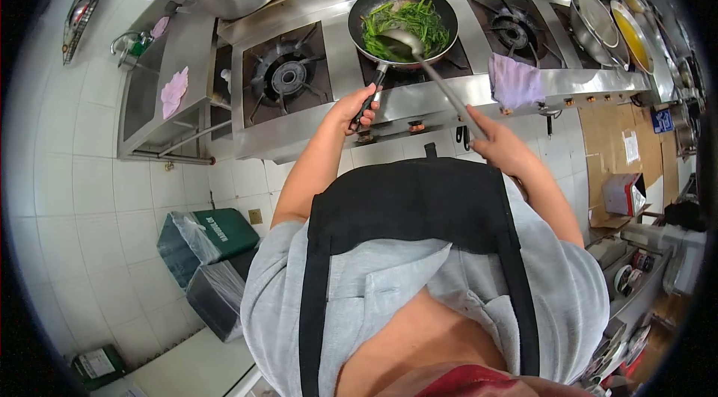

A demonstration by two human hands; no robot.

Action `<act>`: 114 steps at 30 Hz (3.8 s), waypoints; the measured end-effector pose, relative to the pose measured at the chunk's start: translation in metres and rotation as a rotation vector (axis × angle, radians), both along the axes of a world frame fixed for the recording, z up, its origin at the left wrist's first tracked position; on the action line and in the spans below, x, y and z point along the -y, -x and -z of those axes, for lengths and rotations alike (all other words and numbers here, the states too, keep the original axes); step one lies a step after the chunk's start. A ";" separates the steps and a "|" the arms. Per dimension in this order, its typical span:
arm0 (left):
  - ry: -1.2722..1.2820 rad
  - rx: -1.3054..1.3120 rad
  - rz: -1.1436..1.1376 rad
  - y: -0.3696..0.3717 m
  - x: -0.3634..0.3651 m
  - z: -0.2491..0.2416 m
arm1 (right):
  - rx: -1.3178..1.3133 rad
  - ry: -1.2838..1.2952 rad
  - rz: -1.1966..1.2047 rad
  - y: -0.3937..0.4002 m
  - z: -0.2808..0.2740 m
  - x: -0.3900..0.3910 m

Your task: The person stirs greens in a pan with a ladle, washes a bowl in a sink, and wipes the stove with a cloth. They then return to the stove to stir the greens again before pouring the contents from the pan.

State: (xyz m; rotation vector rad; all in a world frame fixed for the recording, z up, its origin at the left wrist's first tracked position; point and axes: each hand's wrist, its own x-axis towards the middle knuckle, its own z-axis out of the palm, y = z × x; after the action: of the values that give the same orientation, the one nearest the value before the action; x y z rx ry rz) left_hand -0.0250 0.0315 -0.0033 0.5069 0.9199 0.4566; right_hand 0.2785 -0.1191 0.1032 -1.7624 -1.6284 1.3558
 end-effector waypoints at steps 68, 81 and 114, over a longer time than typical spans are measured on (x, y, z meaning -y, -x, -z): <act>0.028 0.034 -0.076 -0.004 0.003 -0.003 | 0.410 -0.194 0.108 0.008 0.034 -0.056; 0.034 0.047 -0.068 -0.004 0.003 -0.006 | 0.304 -0.089 0.106 0.009 0.048 -0.088; 0.051 0.069 -0.034 -0.003 0.001 -0.002 | -0.201 0.106 0.037 0.019 -0.017 -0.043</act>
State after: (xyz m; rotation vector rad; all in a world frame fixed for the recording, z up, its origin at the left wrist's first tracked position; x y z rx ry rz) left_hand -0.0225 0.0305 -0.0008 0.4267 0.8726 0.4773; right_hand 0.2597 -0.0757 0.1201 -1.6444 -1.4347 1.5724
